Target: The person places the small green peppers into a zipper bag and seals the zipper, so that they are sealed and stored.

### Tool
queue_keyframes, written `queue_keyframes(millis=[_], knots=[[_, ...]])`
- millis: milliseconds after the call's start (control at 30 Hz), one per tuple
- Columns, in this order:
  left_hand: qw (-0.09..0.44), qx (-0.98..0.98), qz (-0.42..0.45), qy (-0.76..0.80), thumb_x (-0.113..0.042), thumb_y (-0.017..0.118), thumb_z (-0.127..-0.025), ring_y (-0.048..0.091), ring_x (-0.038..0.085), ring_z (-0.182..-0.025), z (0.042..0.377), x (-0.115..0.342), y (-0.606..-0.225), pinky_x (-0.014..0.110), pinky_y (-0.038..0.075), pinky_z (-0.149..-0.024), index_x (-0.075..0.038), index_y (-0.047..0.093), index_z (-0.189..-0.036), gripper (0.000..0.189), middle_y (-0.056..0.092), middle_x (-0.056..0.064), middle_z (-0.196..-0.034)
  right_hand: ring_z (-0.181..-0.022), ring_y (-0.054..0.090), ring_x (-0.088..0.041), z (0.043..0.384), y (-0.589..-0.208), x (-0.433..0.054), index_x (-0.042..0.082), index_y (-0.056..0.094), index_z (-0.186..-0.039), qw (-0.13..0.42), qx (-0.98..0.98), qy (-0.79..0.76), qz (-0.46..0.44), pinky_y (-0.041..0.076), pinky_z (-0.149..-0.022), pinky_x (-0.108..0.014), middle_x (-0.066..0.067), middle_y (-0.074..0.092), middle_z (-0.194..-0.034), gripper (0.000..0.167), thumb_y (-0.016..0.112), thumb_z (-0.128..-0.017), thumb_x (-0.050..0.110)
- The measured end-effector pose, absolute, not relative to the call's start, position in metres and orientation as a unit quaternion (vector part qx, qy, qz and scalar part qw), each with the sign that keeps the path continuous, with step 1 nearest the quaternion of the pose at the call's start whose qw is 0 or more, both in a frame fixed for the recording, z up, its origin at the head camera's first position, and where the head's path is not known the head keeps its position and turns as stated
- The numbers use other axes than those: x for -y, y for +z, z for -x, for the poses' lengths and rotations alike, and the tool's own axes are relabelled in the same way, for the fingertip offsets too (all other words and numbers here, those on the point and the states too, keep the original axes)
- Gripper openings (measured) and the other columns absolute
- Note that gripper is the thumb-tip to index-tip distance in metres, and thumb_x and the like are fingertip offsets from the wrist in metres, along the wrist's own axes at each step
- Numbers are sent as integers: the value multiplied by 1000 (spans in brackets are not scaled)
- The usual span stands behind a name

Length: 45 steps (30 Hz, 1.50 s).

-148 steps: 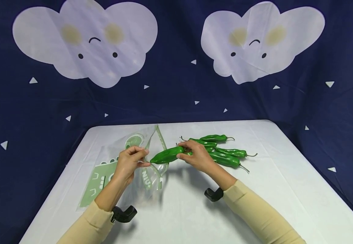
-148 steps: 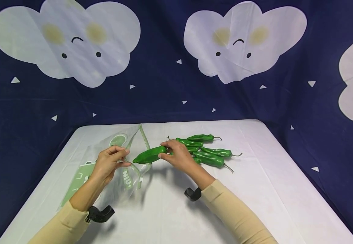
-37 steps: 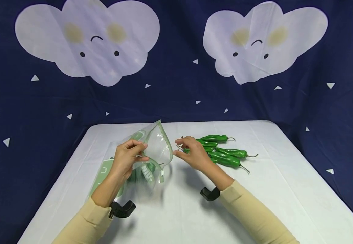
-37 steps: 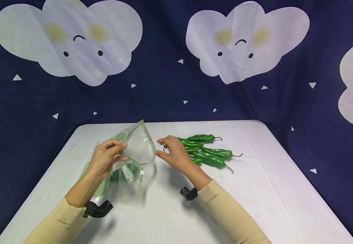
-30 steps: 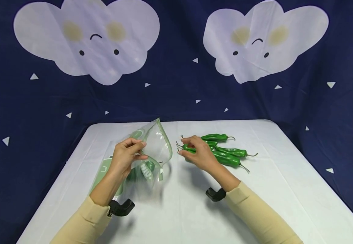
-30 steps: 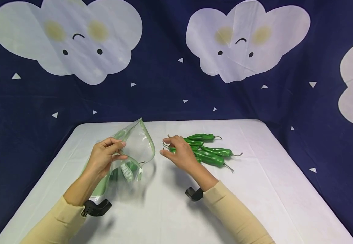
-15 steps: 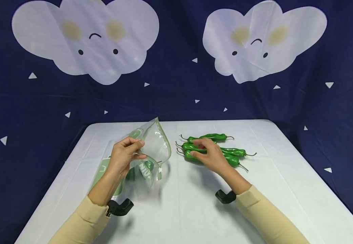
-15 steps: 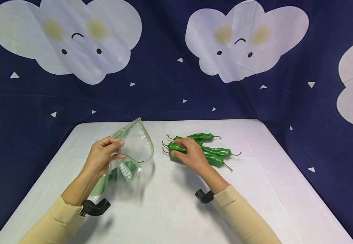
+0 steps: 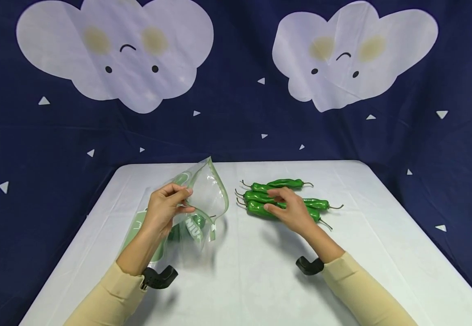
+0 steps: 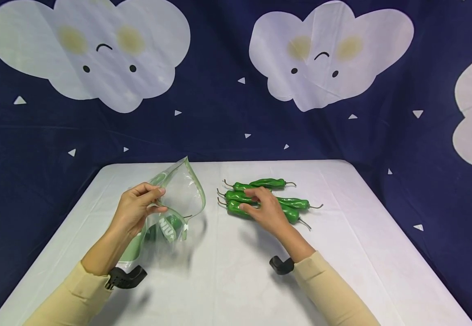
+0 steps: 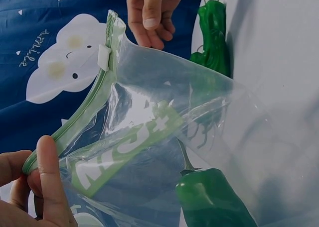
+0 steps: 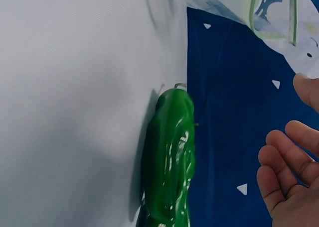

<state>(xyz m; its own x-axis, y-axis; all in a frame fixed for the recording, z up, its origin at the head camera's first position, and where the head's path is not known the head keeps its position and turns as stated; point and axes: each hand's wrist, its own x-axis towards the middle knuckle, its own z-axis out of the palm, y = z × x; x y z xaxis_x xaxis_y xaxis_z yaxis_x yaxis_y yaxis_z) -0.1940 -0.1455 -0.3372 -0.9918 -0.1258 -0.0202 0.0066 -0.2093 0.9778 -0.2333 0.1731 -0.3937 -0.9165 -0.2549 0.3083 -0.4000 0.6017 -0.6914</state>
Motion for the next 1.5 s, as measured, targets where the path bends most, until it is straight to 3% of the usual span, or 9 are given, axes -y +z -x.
queue_keyframes(millis=[667,1233,1500], knots=[[43,628,-51,-775,-4,68,-85,57,8,-62,193,146,-337,28,65,-59,-12,62,-72,16,57,-2,-74,-111,57,-34,237,-407,-213,9,57,-126,57,915,381,-120,53,-95,-49,-12,60,-121,49,70,-86,33],[46,627,-54,-775,-3,68,-85,56,8,-62,193,147,-338,28,65,-59,-12,62,-72,17,57,-2,-74,-113,54,-33,237,-423,-251,9,57,-125,69,932,348,-80,49,-95,-51,-15,59,-121,51,69,-85,38],[45,625,-55,-777,-3,67,-85,56,9,-63,193,148,-337,27,64,-59,-13,62,-71,18,56,-3,-74,-115,50,-35,237,-427,-262,6,57,-125,76,934,339,-84,45,-97,-55,-17,59,-121,49,70,-86,32]])
